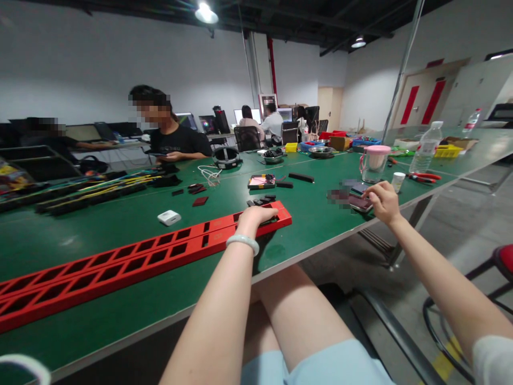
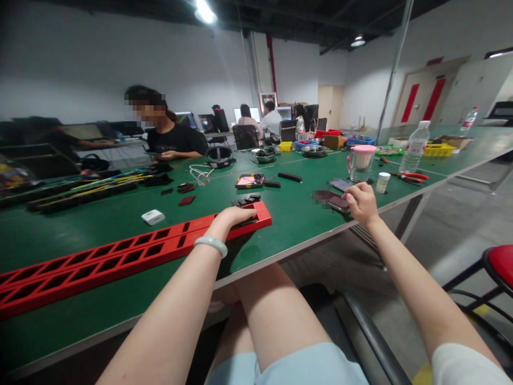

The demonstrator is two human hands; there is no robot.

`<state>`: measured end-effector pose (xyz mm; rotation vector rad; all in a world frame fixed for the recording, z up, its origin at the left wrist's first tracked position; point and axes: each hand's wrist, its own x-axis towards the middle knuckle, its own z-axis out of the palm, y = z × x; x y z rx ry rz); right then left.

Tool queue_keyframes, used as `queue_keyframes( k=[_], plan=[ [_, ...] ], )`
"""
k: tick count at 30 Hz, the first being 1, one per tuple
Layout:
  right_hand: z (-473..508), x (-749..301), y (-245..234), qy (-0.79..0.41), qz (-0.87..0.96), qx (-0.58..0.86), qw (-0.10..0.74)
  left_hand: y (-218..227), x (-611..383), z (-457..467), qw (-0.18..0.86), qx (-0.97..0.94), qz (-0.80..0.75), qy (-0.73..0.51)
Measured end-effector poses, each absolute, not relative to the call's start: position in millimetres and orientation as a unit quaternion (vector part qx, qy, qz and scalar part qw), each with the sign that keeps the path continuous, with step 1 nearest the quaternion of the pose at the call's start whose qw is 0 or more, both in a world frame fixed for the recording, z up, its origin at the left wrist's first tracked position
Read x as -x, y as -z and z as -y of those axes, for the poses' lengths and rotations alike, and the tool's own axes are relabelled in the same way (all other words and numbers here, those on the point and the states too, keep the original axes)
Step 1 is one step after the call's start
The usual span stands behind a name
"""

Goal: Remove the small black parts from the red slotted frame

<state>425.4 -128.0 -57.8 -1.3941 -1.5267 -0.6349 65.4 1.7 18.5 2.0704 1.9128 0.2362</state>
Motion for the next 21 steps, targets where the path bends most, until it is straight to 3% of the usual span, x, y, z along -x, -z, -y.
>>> queue_keyframes(
  k=[3, 10, 16, 21],
  plan=[
    [121, -416, 54, 0.267, 0.601, 0.571, 0.491, -21, -58, 0, 0.186, -0.715, -0.669, -0.083],
    [82, -363, 44, 0.253, 0.553, 0.628, 0.485, -13, -49, 17, 0.13, -0.715, -0.651, -0.22],
    [23, -259, 11, 0.141, 0.696, 0.612, 0.348, -8, -47, 32, 0.092, -0.704, -0.638, -0.297],
    [-29, -186, -8, -0.057, 0.773, 0.597, 0.208, -14, -41, 35, 0.127, -0.687, -0.626, -0.345]
  ],
)
